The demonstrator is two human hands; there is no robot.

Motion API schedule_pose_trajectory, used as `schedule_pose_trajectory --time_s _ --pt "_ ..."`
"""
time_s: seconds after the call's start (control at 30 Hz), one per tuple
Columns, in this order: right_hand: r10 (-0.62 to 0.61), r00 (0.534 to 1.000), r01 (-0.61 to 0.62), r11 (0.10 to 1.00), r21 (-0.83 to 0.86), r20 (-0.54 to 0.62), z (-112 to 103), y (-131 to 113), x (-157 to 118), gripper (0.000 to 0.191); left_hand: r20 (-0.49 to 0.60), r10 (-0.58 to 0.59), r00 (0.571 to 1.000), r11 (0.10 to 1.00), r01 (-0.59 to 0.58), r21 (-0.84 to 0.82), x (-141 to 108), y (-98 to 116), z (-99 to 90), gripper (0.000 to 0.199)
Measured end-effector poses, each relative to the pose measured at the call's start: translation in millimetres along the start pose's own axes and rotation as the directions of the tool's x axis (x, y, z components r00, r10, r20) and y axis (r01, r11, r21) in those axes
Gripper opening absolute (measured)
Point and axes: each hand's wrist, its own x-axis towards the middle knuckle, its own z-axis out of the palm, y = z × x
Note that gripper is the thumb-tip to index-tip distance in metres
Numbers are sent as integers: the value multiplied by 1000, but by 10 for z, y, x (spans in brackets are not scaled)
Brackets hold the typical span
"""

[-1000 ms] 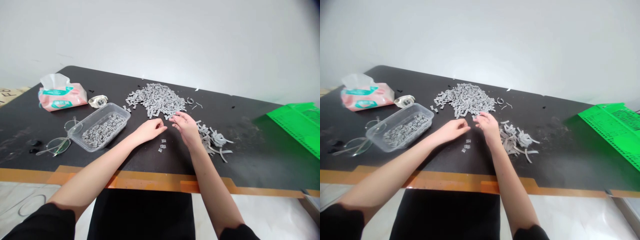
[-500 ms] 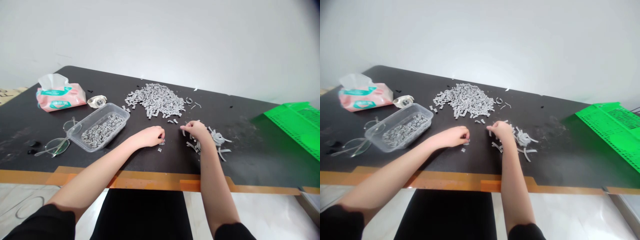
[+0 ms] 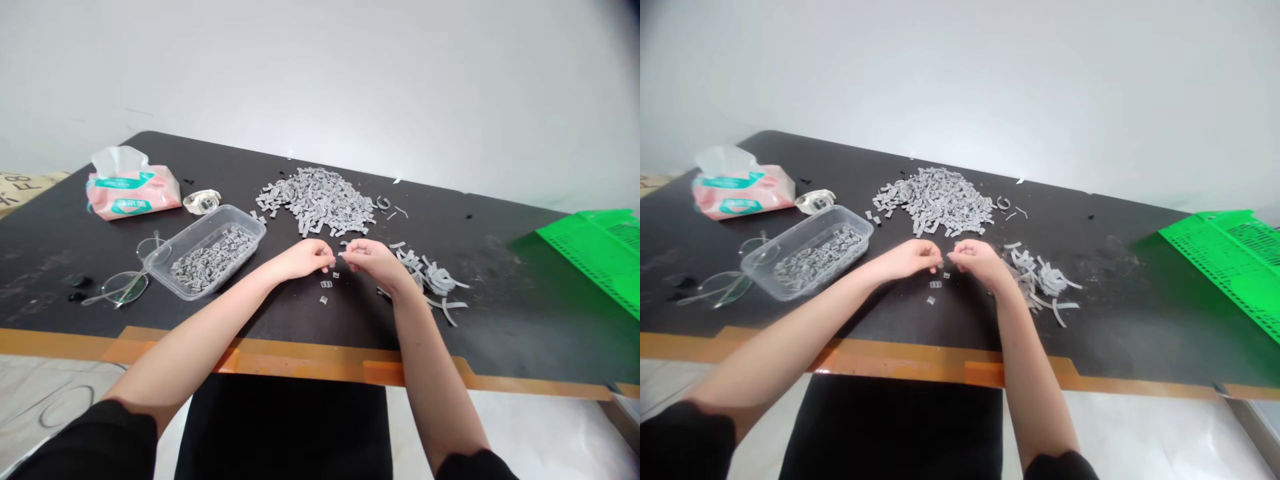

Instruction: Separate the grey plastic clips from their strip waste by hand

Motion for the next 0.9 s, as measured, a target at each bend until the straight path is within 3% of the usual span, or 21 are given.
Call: schedule_pose_trajectory --time_s 0.13,0.27,0.43,0.57,0.77,0.9 --pt "-15 998 3 982 188 62 25 -50 -16 24 20 -50 999 908 54 -414 13 17 -22 12" --pt "-36 999 37 948 315 -11 26 -85 -37 35 9 -115 993 797 97 -596 10 19 -33 11" --pt "-83 997 82 993 83 2 54 -31 -17 19 -1 -144 990 764 111 -636 15 6 -22 12" --pt "-90 994 87 995 -54 -56 102 3 12 15 6 -147 989 733 112 -671 26 -11 2 15" --pt "-110 989 104 992 -67 -96 116 -8 24 15 -14 -95 995 701 57 -711 39 -18 16 15" --pt "-105 990 105 994 -3 -98 154 1 30 14 -34 -103 994 728 52 -684 27 0 38 17"
